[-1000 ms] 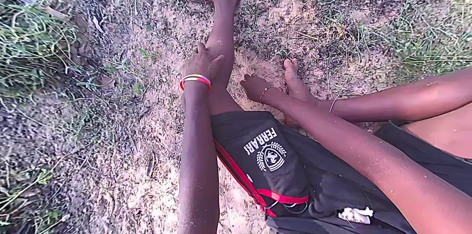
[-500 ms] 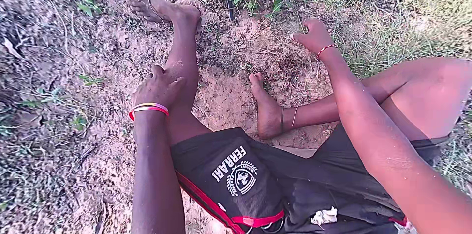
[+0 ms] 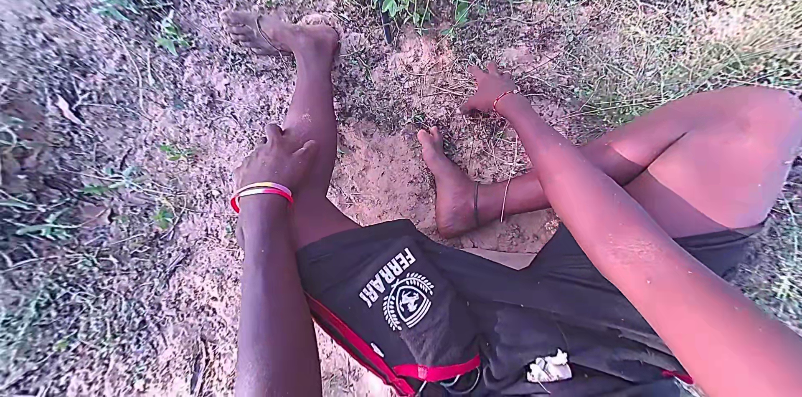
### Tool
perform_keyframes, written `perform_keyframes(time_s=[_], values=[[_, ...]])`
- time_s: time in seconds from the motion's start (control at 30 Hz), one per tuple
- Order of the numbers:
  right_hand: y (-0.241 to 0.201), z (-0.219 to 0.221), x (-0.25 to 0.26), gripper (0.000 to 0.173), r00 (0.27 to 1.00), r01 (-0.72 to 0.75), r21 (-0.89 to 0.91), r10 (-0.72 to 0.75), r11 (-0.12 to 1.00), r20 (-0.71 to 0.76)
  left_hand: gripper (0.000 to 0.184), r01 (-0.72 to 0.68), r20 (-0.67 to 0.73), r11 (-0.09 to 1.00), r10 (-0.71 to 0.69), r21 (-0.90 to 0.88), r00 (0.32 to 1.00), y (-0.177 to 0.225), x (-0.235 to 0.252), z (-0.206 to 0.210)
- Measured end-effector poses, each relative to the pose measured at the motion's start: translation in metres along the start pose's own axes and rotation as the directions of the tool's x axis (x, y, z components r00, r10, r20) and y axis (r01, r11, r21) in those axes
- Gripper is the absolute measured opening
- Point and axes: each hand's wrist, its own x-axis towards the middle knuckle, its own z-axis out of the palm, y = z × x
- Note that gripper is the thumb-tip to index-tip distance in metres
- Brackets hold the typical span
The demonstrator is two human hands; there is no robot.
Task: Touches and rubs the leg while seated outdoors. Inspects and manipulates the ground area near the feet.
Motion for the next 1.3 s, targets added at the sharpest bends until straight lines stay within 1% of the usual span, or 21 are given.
perform_keyframes(time_s=[0.13,0.27,0.47,0.57,0.67,0.77,0.8,0.83,0.9,0.97,1.03,1.07,1.13,1.2,1.3], values=[[0.006,-0.004,0.004,0.085,1.0,0.017,0.028,-0.017,0.999,0.003,0.072,0.003,-0.013,1.0,-0.003,0.004,1.0,0.002,-0.004,0.001],[0.014,-0.005,0.005,0.075,0.999,0.049,0.036,-0.049,0.998,-0.008,0.073,0.0,-0.017,1.0,0.0,0.016,1.0,0.003,-0.006,0.0],[0.022,-0.003,-0.004,0.073,0.997,0.08,0.008,-0.08,0.997,-0.014,0.073,0.004,-0.022,1.0,-0.004,0.026,1.0,0.005,-0.008,-0.001],[0.029,0.003,-0.007,0.071,0.992,0.114,0.019,-0.113,0.993,-0.053,0.073,0.009,-0.013,1.0,-0.009,0.028,1.0,0.004,-0.006,-0.001],[0.038,0.002,-0.013,0.076,0.987,0.145,0.127,-0.135,0.981,-0.087,0.072,0.009,-0.01,1.0,-0.009,0.021,1.0,0.006,-0.007,-0.002],[0.038,-0.011,-0.024,0.078,0.993,0.1,0.34,-0.072,0.935,-0.092,0.072,0.004,-0.014,1.0,-0.004,0.013,1.0,0.006,-0.006,-0.002],[0.037,-0.012,-0.026,0.077,0.994,0.087,0.384,-0.053,0.919,-0.099,0.073,0.004,-0.008,1.0,-0.004,0.011,1.0,0.006,-0.006,-0.001],[0.034,-0.013,-0.026,0.075,0.994,0.09,0.391,-0.057,0.916,-0.096,0.073,0.003,-0.003,1.0,-0.003,0.013,1.0,0.007,-0.005,-0.001],[0.021,-0.009,-0.026,0.07,0.993,0.115,0.3,-0.104,0.947,-0.05,0.073,0.002,0.0,1.0,-0.002,0.015,1.0,0.006,-0.003,0.0],[0.002,0.005,-0.029,0.079,0.995,0.096,0.111,-0.097,0.989,0.003,0.073,0.003,-0.006,1.0,-0.002,0.022,1.0,0.005,-0.003,0.0],[-0.014,0.022,-0.037,0.089,0.998,0.06,-0.055,-0.061,0.997,-0.016,0.073,0.006,-0.011,0.999,-0.006,0.032,1.0,0.005,-0.004,-0.001],[-0.018,0.028,-0.039,0.091,0.998,0.056,-0.09,-0.06,0.994,-0.033,0.073,0.007,-0.011,0.999,-0.006,0.035,1.0,0.006,-0.005,-0.001],[-0.013,0.032,-0.04,0.08,0.994,0.085,-0.084,-0.09,0.993,-0.063,0.072,0.007,-0.01,0.999,-0.007,0.032,1.0,0.006,-0.005,-0.001],[0.002,0.03,-0.035,0.068,0.986,0.149,-0.028,-0.15,0.988,-0.07,0.072,0.009,-0.009,0.999,-0.009,0.031,1.0,0.005,-0.005,0.0],[0.028,0.019,-0.02,0.058,0.963,0.263,0.136,-0.251,0.955,-0.103,0.073,0.005,-0.01,1.0,-0.005,0.017,1.0,0.004,-0.004,0.0]])
